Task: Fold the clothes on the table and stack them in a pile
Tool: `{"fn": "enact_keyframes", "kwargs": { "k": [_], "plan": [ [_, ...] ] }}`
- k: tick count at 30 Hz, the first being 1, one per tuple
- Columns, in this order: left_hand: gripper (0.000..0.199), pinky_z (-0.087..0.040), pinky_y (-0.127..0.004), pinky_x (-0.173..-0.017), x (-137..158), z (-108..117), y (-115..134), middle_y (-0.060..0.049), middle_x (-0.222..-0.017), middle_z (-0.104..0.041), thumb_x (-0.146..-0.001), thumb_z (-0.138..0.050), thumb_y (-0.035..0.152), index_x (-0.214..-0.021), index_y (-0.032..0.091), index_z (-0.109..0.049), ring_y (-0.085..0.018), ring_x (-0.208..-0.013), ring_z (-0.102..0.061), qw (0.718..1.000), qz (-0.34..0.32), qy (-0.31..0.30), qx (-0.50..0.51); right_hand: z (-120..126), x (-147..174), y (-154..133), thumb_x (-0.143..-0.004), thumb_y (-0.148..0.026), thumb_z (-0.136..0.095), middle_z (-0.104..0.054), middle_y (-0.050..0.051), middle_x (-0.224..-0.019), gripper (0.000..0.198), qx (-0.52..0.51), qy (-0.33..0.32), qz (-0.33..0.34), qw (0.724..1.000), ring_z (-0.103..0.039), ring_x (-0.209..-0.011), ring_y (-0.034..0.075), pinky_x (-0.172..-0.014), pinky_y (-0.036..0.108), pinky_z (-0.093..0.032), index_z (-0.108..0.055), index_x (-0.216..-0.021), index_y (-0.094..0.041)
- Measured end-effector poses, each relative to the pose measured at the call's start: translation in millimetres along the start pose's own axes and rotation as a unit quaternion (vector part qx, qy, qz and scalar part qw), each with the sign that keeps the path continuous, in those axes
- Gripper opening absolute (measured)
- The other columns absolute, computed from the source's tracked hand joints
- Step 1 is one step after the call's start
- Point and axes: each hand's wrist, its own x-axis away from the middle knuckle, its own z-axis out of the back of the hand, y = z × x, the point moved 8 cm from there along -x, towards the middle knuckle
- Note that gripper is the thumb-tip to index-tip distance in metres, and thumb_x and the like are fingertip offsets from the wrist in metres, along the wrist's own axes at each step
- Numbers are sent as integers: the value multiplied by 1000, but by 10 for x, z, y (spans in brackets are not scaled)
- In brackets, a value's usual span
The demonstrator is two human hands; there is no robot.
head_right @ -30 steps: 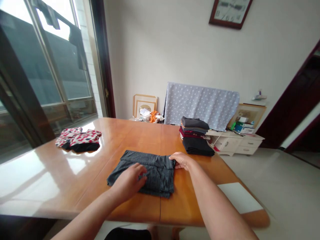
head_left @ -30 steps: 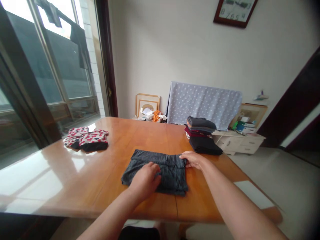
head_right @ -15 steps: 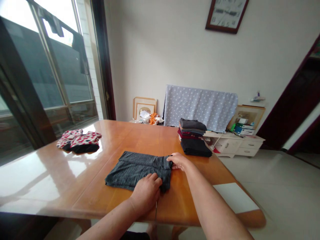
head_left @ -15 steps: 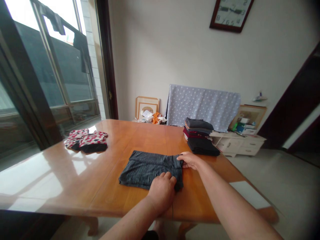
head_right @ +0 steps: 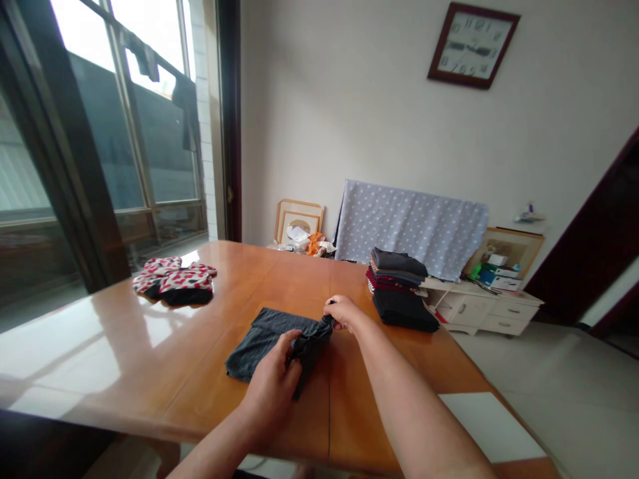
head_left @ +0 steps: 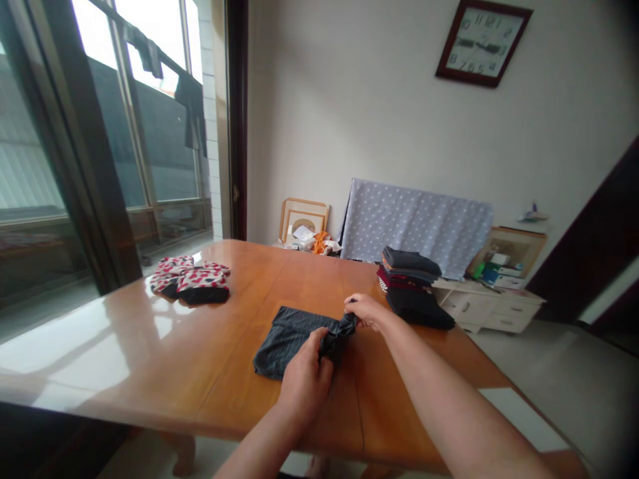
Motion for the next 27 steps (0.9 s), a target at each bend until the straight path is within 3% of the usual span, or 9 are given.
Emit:
{"fn": "enact_keyframes", "kwargs": {
  "k": [6,12,17,21,24,27],
  "plan": [
    [54,-38,-42,-92,80,405,-205,-9,-106,-72,-84,-51,21,-138,25,-45,-29,-105,-65,991,35,51,-116,-515,-137,-501,-70,-18,-66,-56,-3,-52,7,96,-5,33,995,-46,-41,9,-44,21,-36,-65,-77,-18],
    [61,-31,-41,-95,211,718,-424,-7,-106,-71,-83,-50,19,-143,25,-43,-27,-106,-63,982,64,95,-151,-1054,-288,-790,-69,-18,-67,-59,-1,-52,5,167,-16,47,985,-50,-41,11,-43,21,-37,-65,-74,-18],
    [52,-31,-41,-92,289,844,-555,-5,-100,-72,-83,-51,21,-133,31,-55,-25,-96,-63,981,76,79,-163,-1460,-441,-843,-66,-22,-74,-57,2,-48,11,195,-41,36,979,-51,-40,15,-41,24,-38,-64,-64,-18],
    [38,-30,-42,-89,317,890,-650,-6,-94,-71,-82,-51,24,-119,27,-62,-27,-95,-62,979,98,68,-167,-1704,-520,-797,-65,-28,-79,-55,3,-45,19,194,-38,4,980,-54,-40,18,-41,27,-41,-63,-64,-18],
    [30,-30,-41,-85,304,890,-713,-6,-92,-71,-82,-53,28,-110,25,-64,-29,-98,-60,975,116,45,-183,-1805,-546,-749,-74,-44,-75,-56,5,-48,29,170,-37,-19,985,-57,-42,20,-43,30,-46,-62,-71,-17],
    [23,-31,-40,-82,286,906,-732,-7,-97,-70,-87,-51,37,-101,26,-66,-29,-99,-59,971,125,29,-203,-1740,-580,-731,-86,-58,-57,-59,6,-54,41,137,-35,-14,990,-59,-47,19,-46,29,-49,-60,-81,-18]
  ]
}}
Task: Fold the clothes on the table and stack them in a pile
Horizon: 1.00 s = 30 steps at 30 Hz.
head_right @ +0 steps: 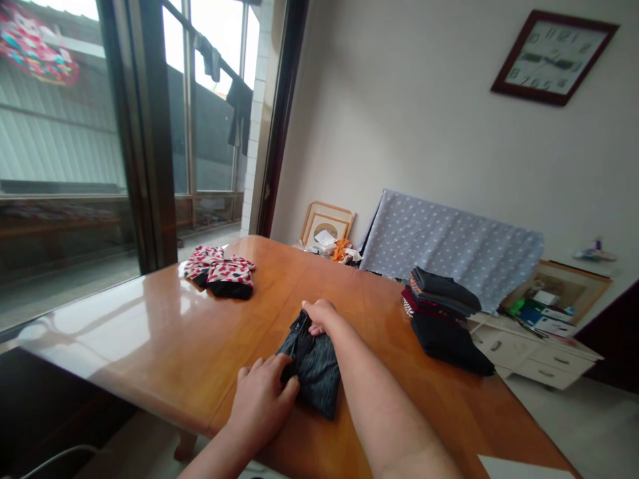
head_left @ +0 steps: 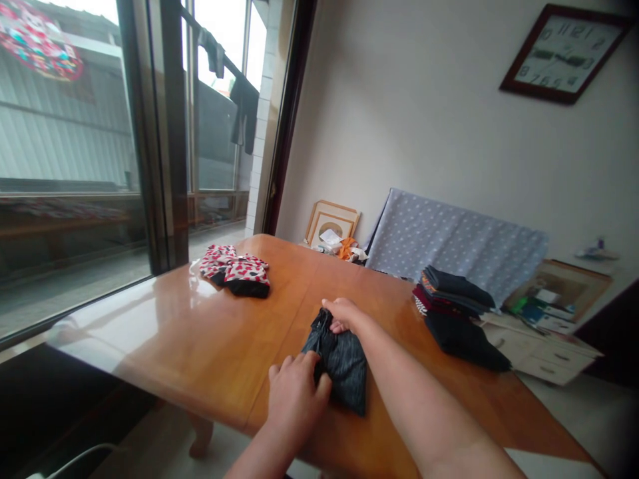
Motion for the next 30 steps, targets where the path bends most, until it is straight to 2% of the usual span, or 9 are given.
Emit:
{"fn": "enact_keyframes", "kwargs": {
  "k": [3,7,9,12,15,19,25,28,30],
  "plan": [
    [34,-32,-41,-82,2,84,-3,-9,-106,-65,-92,-45,52,-102,27,-66,-31,-102,-56,999,7,29,-20,267,-20,62,-92,-53,-45,-61,4,-61,37,-9,33,41,999,-58,-53,16,-52,26,-48,-58,-84,-19],
    [47,-34,-43,-85,14,116,3,-12,-111,-61,-90,-43,64,-106,25,-64,-33,-106,-53,998,5,45,-51,564,40,212,-86,-38,-53,-61,1,-63,25,26,58,116,991,-56,-66,15,-61,23,-41,-57,-70,-19],
    [42,-35,-44,-87,3,66,9,-12,-110,-60,-90,-47,59,-104,23,-63,-33,-105,-52,997,-7,32,-68,575,107,312,-82,-32,-56,-62,-1,-64,23,46,49,148,987,-55,-69,14,-63,23,-39,-56,-64,-18],
    [24,-37,-41,-87,-39,-23,26,-12,-109,-59,-89,-53,42,-99,22,-62,-30,-103,-53,996,-37,16,-82,519,222,491,-77,-27,-58,-64,-2,-67,17,67,46,172,982,-55,-69,14,-63,22,-37,-60,-63,-18],
    [14,-40,-37,-88,-107,-74,37,-11,-108,-58,-87,-52,27,-97,21,-60,-26,-100,-54,996,-66,13,-60,532,345,705,-75,-24,-58,-67,-1,-72,10,72,76,167,980,-57,-70,14,-63,22,-36,-66,-71,-19],
    [20,-43,-34,-89,-285,-132,21,-10,-106,-57,-86,-48,16,-101,20,-60,-24,-100,-57,996,-92,-1,-7,685,597,1047,-73,-22,-58,-68,0,-74,6,66,128,134,980,-57,-69,14,-62,22,-35,-64,-73,-19],
    [21,-46,-34,-91,-752,-373,160,-10,-107,-61,-86,-45,13,-100,19,-60,-22,-100,-60,986,-154,-43,51,923,1188,1602,-72,-20,-57,-66,-1,-67,6,47,214,71,973,-55,-63,13,-57,22,-31,-60,-67,-20],
    [19,-47,-32,-88,-936,-529,328,-8,-102,-64,-85,-47,14,-96,20,-61,-21,-97,-61,976,-190,-78,75,968,1457,1823,-71,-22,-58,-63,-1,-64,6,11,223,58,973,-54,-62,13,-55,23,-30,-58,-65,-20],
    [18,-47,-31,-88,-1016,-601,404,-7,-100,-67,-84,-48,15,-94,20,-62,-21,-97,-63,972,-199,-97,82,990,1584,1921,-72,-25,-60,-61,-1,-62,9,-32,207,54,976,-54,-61,14,-55,24,-32,-58,-65,-20]
  ]
}}
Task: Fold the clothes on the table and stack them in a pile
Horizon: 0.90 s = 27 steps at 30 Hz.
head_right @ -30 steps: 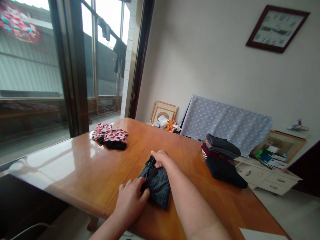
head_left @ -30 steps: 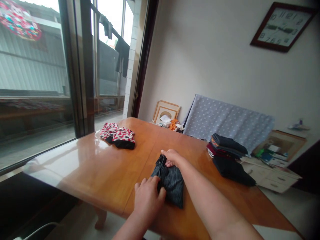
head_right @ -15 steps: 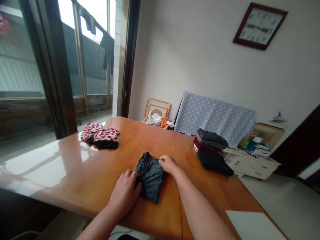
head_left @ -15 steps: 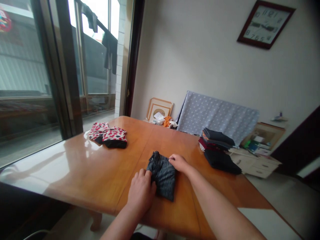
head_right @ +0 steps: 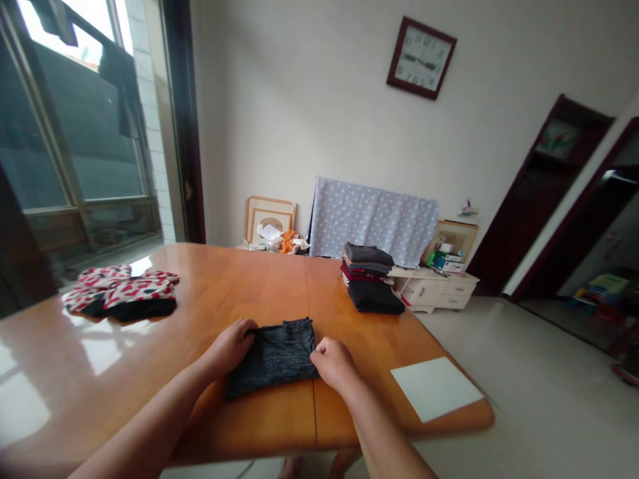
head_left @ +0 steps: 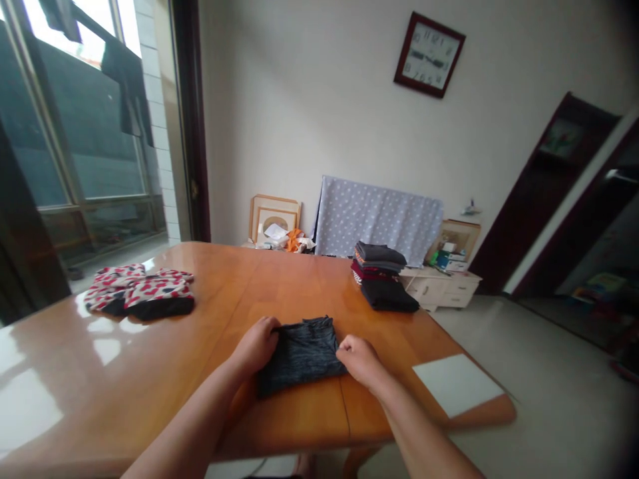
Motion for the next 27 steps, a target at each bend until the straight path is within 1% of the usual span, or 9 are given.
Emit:
{"fn": "enact_keyframes", "kwargs": {
  "k": [2,5,8,10,13,16,21,24,27],
  "plan": [
    [18,-47,-31,-89,-62,-5,-12,-7,-101,-69,-84,-50,17,-96,20,-63,-21,-99,-64,1000,7,3,7,54,65,46,-75,-33,-60,-59,-1,-61,15,-62,-29,-22,997,-53,-60,15,-54,24,-33,-58,-67,-20],
    [22,-48,-31,-90,-57,94,-104,-9,-105,-71,-85,-51,23,-102,18,-65,-22,-101,-65,998,50,43,25,135,69,55,-80,-42,-58,-62,1,-65,23,-152,-54,-61,985,-55,-61,15,-54,25,-36,-62,-78,-19],
    [27,-50,-33,-89,40,237,-199,-10,-108,-72,-88,-49,29,-105,16,-65,-23,-102,-66,990,100,89,45,200,-29,2,-79,-44,-59,-67,4,-77,28,-191,-44,-73,978,-59,-68,16,-56,24,-38,-65,-87,-18],
    [29,-50,-33,-90,112,287,-215,-10,-108,-72,-90,-48,33,-105,16,-65,-23,-102,-66,987,112,97,56,180,-134,-66,-79,-45,-62,-69,5,-81,30,-200,-46,-61,977,-60,-73,17,-59,25,-40,-67,-91,-18],
    [32,-50,-34,-92,178,273,-189,-10,-110,-71,-90,-50,37,-108,16,-67,-23,-103,-65,990,97,80,58,80,-312,-181,-76,-45,-67,-70,5,-83,34,-206,-50,-31,977,-63,-78,19,-65,27,-45,-68,-95,-17],
    [33,-48,-36,-95,200,223,-145,-9,-111,-68,-88,-55,39,-110,18,-68,-23,-105,-63,996,57,69,25,-61,-457,-272,-73,-41,-72,-71,5,-83,32,-186,-58,-2,981,-64,-82,21,-70,29,-47,-68,-95,-18],
    [19,-44,-38,-99,236,173,-97,-7,-111,-66,-84,-61,27,-100,21,-69,-24,-108,-60,997,23,67,-44,-197,-553,-344,-72,-32,-70,-71,2,-83,18,-157,-80,46,983,-64,-83,21,-74,29,-48,-67,-86,-20],
    [16,-42,-39,-100,283,219,-38,-6,-115,-66,-85,-59,24,-99,23,-67,-24,-112,-58,994,4,98,-52,-207,-551,-415,-75,-32,-65,-71,2,-88,18,-206,-102,86,969,-64,-85,21,-77,29,-48,-64,-89,-20],
    [17,-44,-38,-97,306,241,-49,-5,-109,-69,-90,-53,28,-102,24,-64,-23,-108,-60,993,11,112,-37,-224,-572,-461,-78,-35,-63,-70,4,-94,24,-286,-120,85,947,-64,-89,21,-79,30,-48,-60,-97,-20]
  ]
}}
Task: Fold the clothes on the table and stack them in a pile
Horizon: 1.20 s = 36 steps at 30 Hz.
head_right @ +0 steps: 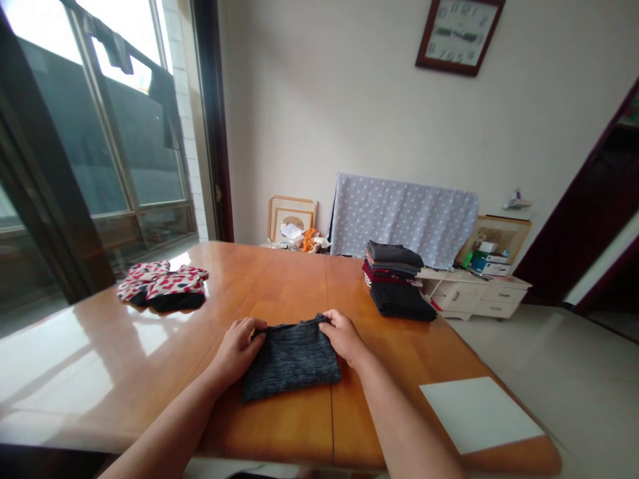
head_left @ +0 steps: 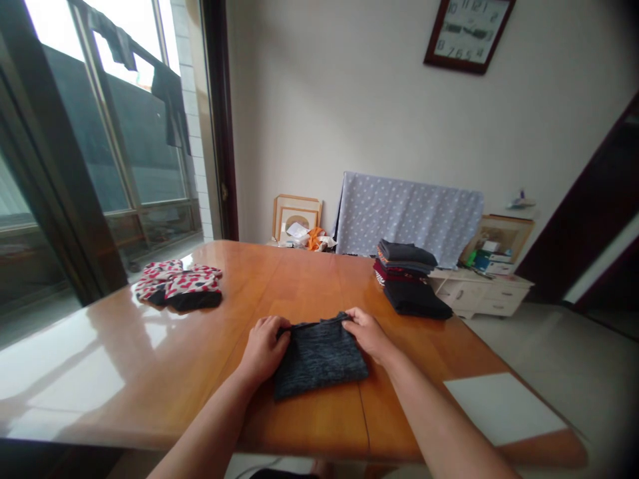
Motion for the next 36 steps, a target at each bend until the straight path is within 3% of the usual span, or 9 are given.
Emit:
{"fn": "enact_keyframes", "kwargs": {
  "k": [4,9,13,18,22,27,36],
  "plan": [
    [22,-46,-35,-89,-41,-34,-137,-3,-108,-71,-95,-48,37,-109,25,-60,-21,-102,-65,998,61,-8,26,6,-117,76,-79,-40,-63,-69,4,-92,31,-35,32,-25,999,-64,-85,19,-77,29,-49,-56,-102,-21],
    [28,-45,-32,-81,-144,-109,-236,-5,-108,-73,-96,-47,45,-111,25,-60,-23,-98,-68,991,121,-48,-21,85,-279,235,-78,-42,-61,-69,4,-87,26,95,93,-38,990,-63,-81,20,-72,29,-48,-61,-90,-19],
    [31,-43,-30,-76,-197,-127,-220,-5,-101,-74,-97,-43,48,-104,25,-63,-23,-94,-69,990,117,-65,-50,41,-337,253,-82,-40,-57,-71,6,-86,22,152,69,-28,986,-64,-85,22,-75,30,-47,-65,-83,-19],
    [38,-44,-29,-74,-183,-84,-241,-5,-98,-74,-97,-40,54,-103,25,-64,-23,-92,-69,989,133,-60,-29,-31,-304,248,-72,-34,-71,-71,5,-104,39,67,15,-35,997,-65,-92,20,-79,29,-49,-61,-107,-20],
    [43,-46,-29,-75,-161,-56,-240,-3,-94,-74,-95,-41,60,-101,25,-66,-22,-90,-68,988,137,-64,23,-61,-287,287,-72,-34,-71,-70,2,-87,28,89,-36,-48,994,-63,-82,19,-74,28,-47,-64,-93,-18],
    [28,-46,-29,-77,-160,-76,-233,-1,-100,-74,-90,-56,48,-103,26,-66,-21,-91,-67,990,118,-74,37,-56,-323,262,-82,-45,-61,-68,1,-84,30,54,-38,-27,997,-61,-77,17,-72,28,-46,-65,-90,-17],
    [33,-42,-30,-77,-192,-77,-242,-6,-98,-73,-97,-45,47,-99,24,-68,-22,-93,-66,992,108,-45,-38,-14,-351,292,-81,-48,-59,-64,1,-77,31,84,2,-30,996,-56,-74,17,-69,26,-43,-63,-81,-17]
  ]
}}
